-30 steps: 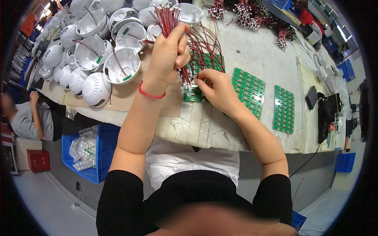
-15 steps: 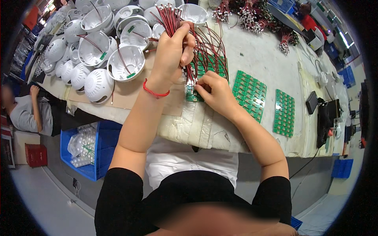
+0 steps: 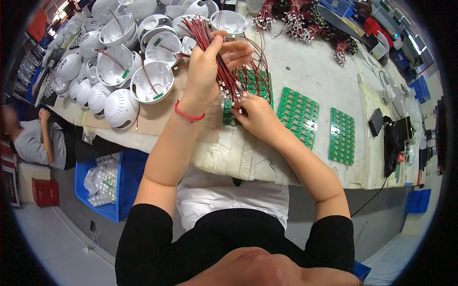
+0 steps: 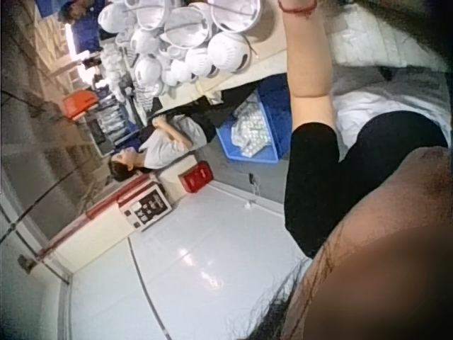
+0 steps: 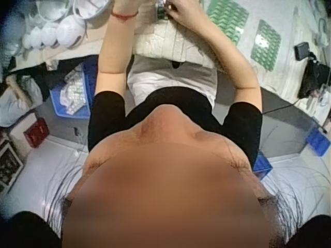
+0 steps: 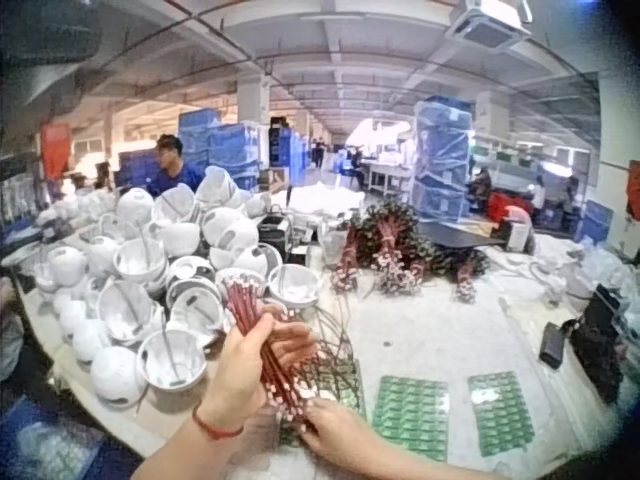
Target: The person inserts red wires into green circuit boards at a factory workstation. They hold a bundle of wires in one hand and use the other to place individual wires into the boards, which are arranged on a table alongside white plastic housings.
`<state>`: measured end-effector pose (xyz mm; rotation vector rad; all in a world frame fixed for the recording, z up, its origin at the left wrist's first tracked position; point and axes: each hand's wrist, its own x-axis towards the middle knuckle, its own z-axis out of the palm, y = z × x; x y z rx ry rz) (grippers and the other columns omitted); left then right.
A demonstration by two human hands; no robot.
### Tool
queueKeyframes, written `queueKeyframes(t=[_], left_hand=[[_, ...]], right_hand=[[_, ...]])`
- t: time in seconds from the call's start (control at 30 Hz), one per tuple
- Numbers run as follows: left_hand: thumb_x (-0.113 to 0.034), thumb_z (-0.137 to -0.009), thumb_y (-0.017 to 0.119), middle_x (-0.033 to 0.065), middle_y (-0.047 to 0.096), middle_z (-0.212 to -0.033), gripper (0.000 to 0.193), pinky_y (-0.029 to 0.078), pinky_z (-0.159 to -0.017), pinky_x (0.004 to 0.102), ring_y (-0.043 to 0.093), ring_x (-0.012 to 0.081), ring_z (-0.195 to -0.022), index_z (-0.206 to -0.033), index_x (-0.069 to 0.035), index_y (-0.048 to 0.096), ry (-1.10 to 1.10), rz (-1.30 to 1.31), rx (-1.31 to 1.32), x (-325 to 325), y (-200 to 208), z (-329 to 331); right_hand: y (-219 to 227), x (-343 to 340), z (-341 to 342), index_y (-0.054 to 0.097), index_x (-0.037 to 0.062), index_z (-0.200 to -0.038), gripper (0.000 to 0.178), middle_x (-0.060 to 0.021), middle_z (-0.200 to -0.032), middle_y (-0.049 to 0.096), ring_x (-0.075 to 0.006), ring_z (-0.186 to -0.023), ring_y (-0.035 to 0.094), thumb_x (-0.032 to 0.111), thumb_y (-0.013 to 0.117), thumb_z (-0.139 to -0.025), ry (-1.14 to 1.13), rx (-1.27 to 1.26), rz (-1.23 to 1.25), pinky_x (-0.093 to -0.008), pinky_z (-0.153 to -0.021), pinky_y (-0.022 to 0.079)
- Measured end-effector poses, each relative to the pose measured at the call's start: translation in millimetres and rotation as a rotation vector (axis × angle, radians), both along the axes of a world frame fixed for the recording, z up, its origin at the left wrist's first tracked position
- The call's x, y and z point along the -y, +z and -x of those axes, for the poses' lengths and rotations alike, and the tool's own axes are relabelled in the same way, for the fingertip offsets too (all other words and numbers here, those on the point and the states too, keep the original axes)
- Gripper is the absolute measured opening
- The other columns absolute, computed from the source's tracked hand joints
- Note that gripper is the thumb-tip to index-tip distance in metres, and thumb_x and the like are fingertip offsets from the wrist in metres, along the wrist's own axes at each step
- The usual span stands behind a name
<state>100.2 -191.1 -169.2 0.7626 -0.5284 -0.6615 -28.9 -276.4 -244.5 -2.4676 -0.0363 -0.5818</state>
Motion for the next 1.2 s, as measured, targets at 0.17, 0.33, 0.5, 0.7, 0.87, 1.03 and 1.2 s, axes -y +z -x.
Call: queueKeyframes(t=[0.17, 0.33, 0.5, 0.7, 0.87, 1.03, 1.2], left_hand=[[-0.015, -0.097, 0.036, 0.0233, 0.06, -0.103, 0.021, 0.054, -0.082, 0.0426, 0.062, 0.0332, -0.095, -0.111, 0.0, 0.041, -0.031, 0.028, 0.047, 4.5, -3.6, 1.6], [-0.016, -0.097, 0.036, 0.0225, 0.06, -0.102, 0.019, 0.054, -0.083, 0.0425, 0.062, 0.0334, -0.095, -0.11, -0.002, 0.042, -0.002, 0.012, 0.079, 4.7, -7.2, 3.2], [-0.018, -0.097, 0.039, 0.0221, 0.062, -0.096, 0.02, 0.054, -0.083, 0.0426, 0.063, 0.033, -0.093, -0.108, -0.002, 0.041, 0.041, 0.04, 0.099, 6.9, -13.2, 5.9], [-0.021, -0.098, 0.039, 0.0199, 0.062, -0.091, 0.022, 0.055, -0.079, 0.0436, 0.065, 0.0313, -0.087, -0.109, -0.002, 0.039, 0.027, 0.039, 0.069, 10.3, -13.8, 11.0], [-0.023, -0.098, 0.037, 0.0195, 0.062, -0.091, 0.024, 0.057, -0.072, 0.04, 0.066, 0.0293, -0.081, -0.109, -0.002, 0.039, 0.012, -0.004, 0.079, 10.3, -12.7, 13.5], [-0.029, -0.099, 0.036, 0.0184, 0.063, -0.09, 0.03, 0.054, -0.053, 0.0294, 0.067, 0.0236, -0.071, -0.111, -0.002, 0.04, -0.039, -0.127, 0.114, 5.6, -7.0, 14.3], [-0.036, -0.098, 0.036, 0.0083, 0.061, -0.074, 0.037, 0.031, -0.034, 0.0219, 0.046, 0.0092, -0.041, -0.108, -0.002, 0.047, -0.092, -0.245, 0.185, 3.5, -7.6, 8.4]], right_hand=[[19.5, 12.0, 7.9, 0.061, -0.0031, -0.082, 0.011, -0.0165, -0.078, 0.059, -0.0287, -0.07, 0.06, 0.007, 0.06, -0.078, 0.018, -0.14, -0.242, -0.0366, -0.064, 0.047], [35.2, 4.6, 17.1, 0.061, -0.0018, -0.084, 0.013, -0.0103, -0.072, 0.061, -0.0158, -0.057, 0.055, 0.011, 0.059, -0.084, -0.239, 0.05, -0.471, -0.0288, -0.054, 0.044], [47.6, -16.3, 25.8, 0.06, 0.002, -0.081, 0.014, -0.0087, -0.07, 0.06, -0.0169, -0.053, 0.054, 0.014, 0.067, -0.078, -0.165, 0.054, -0.327, -0.0292, -0.05, 0.044], [32.4, -18.4, 20.2, 0.059, 0.0035, -0.079, 0.012, -0.0092, -0.068, 0.059, -0.0192, -0.052, 0.055, 0.013, 0.066, -0.076, -0.33, 0.031, -0.278, -0.0311, -0.051, 0.044], [31.3, -7.6, 20.8, 0.054, 0.0034, -0.077, 0.012, 0.0003, -0.061, 0.051, -0.0098, -0.046, 0.045, 0.012, 0.063, -0.077, -0.129, -0.109, -0.872, -0.0238, -0.043, 0.036], [51.4, 7.4, 26.9, 0.05, 0.0065, -0.079, 0.013, 0.0034, -0.058, 0.045, -0.0052, -0.042, 0.036, 0.01, 0.062, -0.075, 0.24, -0.375, -1.557, -0.02, -0.039, 0.026], [61.8, 20.9, 35.3, 0.05, 0.0046, -0.083, 0.013, 0.0022, -0.058, 0.044, -0.0041, -0.038, 0.034, 0.01, 0.061, -0.078, 0.414, -0.214, -1.682, -0.0179, -0.032, 0.027]])
